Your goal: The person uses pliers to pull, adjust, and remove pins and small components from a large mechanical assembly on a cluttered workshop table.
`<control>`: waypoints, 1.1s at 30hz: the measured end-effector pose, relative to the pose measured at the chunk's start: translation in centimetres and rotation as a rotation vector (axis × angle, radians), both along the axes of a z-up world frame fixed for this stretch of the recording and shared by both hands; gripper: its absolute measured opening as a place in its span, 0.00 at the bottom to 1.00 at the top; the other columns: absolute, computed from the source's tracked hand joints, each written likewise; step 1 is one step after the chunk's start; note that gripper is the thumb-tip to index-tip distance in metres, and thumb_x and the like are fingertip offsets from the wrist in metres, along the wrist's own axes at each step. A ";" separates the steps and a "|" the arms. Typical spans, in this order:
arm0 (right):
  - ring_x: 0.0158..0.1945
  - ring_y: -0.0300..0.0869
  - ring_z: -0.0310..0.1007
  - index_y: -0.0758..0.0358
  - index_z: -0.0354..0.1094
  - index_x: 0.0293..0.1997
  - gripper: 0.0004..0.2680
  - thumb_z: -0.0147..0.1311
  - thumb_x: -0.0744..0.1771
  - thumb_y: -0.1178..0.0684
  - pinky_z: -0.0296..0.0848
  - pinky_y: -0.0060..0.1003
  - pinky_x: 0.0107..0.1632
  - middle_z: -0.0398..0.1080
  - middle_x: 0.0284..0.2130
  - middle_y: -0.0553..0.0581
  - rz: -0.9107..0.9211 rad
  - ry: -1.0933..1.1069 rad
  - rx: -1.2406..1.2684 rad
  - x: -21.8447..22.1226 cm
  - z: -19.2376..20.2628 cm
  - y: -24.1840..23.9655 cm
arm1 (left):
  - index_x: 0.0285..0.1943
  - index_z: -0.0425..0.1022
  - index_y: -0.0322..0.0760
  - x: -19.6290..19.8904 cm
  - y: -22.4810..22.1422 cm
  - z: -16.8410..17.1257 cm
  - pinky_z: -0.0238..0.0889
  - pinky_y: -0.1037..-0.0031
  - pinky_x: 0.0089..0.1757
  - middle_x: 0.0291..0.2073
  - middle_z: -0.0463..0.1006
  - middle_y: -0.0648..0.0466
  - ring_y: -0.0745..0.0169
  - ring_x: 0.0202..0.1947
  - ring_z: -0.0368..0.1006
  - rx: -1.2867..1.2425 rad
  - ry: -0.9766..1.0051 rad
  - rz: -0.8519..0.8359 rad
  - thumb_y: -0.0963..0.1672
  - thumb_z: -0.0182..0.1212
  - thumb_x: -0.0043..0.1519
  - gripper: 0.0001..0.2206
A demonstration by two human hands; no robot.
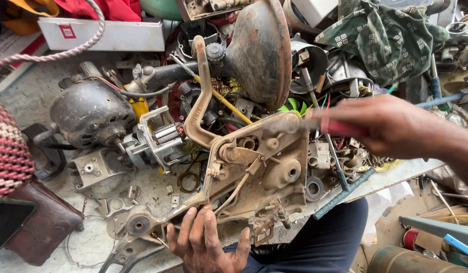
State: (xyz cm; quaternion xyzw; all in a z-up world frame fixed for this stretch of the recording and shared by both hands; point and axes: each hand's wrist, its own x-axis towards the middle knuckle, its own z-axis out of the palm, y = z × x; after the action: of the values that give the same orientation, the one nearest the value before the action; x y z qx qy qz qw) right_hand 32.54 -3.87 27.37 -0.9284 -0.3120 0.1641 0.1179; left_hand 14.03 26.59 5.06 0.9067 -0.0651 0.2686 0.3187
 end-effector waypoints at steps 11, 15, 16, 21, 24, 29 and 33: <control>0.30 0.36 0.74 0.40 0.71 0.64 0.19 0.48 0.68 0.60 0.74 0.32 0.31 0.76 0.43 0.47 -0.015 0.008 -0.116 -0.6 -0.6 -0.2 | 0.71 0.57 0.37 -0.2 0.0 -0.1 0.32 0.42 0.69 0.53 0.67 0.48 0.48 0.66 0.57 0.060 0.071 0.018 0.61 0.55 0.61 0.37; 0.30 0.37 0.76 0.27 0.65 0.69 0.21 0.48 0.68 0.54 0.79 0.32 0.33 0.76 0.42 0.42 -0.269 0.286 -0.544 -0.5 0.7 1.1 | 0.72 0.57 0.36 -0.2 0.2 -0.2 0.33 0.43 0.69 0.54 0.67 0.49 0.47 0.65 0.58 0.065 0.034 0.011 0.61 0.56 0.63 0.37; 0.30 0.38 0.77 0.25 0.63 0.70 0.19 0.51 0.70 0.50 0.80 0.33 0.35 0.76 0.39 0.41 -0.386 0.370 -0.666 -0.4 1.0 1.3 | 0.72 0.57 0.36 -0.1 0.2 -0.2 0.33 0.42 0.69 0.54 0.67 0.48 0.47 0.66 0.58 0.056 0.034 0.013 0.61 0.56 0.62 0.37; 0.39 0.41 0.83 0.39 0.66 0.68 0.21 0.52 0.66 0.55 0.81 0.39 0.44 0.80 0.46 0.47 -0.065 0.180 -0.246 -1.4 -0.4 0.8 | 0.72 0.57 0.38 0.2 -0.1 0.2 0.34 0.42 0.69 0.54 0.68 0.48 0.48 0.65 0.60 0.053 0.037 0.039 0.61 0.57 0.61 0.37; 0.39 0.44 0.82 0.45 0.66 0.66 0.22 0.53 0.63 0.56 0.81 0.42 0.42 0.79 0.47 0.52 -0.026 0.008 -0.062 -0.5 0.5 -0.5 | 0.73 0.57 0.37 0.3 0.0 0.3 0.34 0.43 0.69 0.55 0.68 0.48 0.49 0.66 0.60 0.028 -0.007 0.041 0.61 0.57 0.62 0.37; 0.43 0.40 0.80 0.30 0.59 0.69 0.20 0.46 0.68 0.54 0.81 0.36 0.47 0.76 0.50 0.46 -0.051 0.107 -0.320 -1.6 -0.7 1.1 | 0.72 0.58 0.36 0.2 0.0 0.7 0.35 0.42 0.69 0.56 0.69 0.49 0.48 0.66 0.59 0.053 0.005 0.039 0.60 0.58 0.61 0.38; 0.34 0.41 0.78 0.26 0.53 0.73 0.26 0.53 0.66 0.51 0.79 0.40 0.40 0.76 0.37 0.49 -0.239 0.127 -0.539 -2.5 0.7 2.1 | 0.72 0.58 0.33 0.4 0.1 0.5 0.36 0.43 0.68 0.57 0.69 0.48 0.48 0.65 0.58 0.031 -0.038 0.027 0.60 0.59 0.61 0.38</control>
State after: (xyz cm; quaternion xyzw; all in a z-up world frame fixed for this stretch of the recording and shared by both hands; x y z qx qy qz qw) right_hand 30.08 -1.75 28.05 -0.9442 -0.1377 0.2838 -0.0951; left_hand 14.45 26.65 5.58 0.9071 -0.0630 0.2889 0.2997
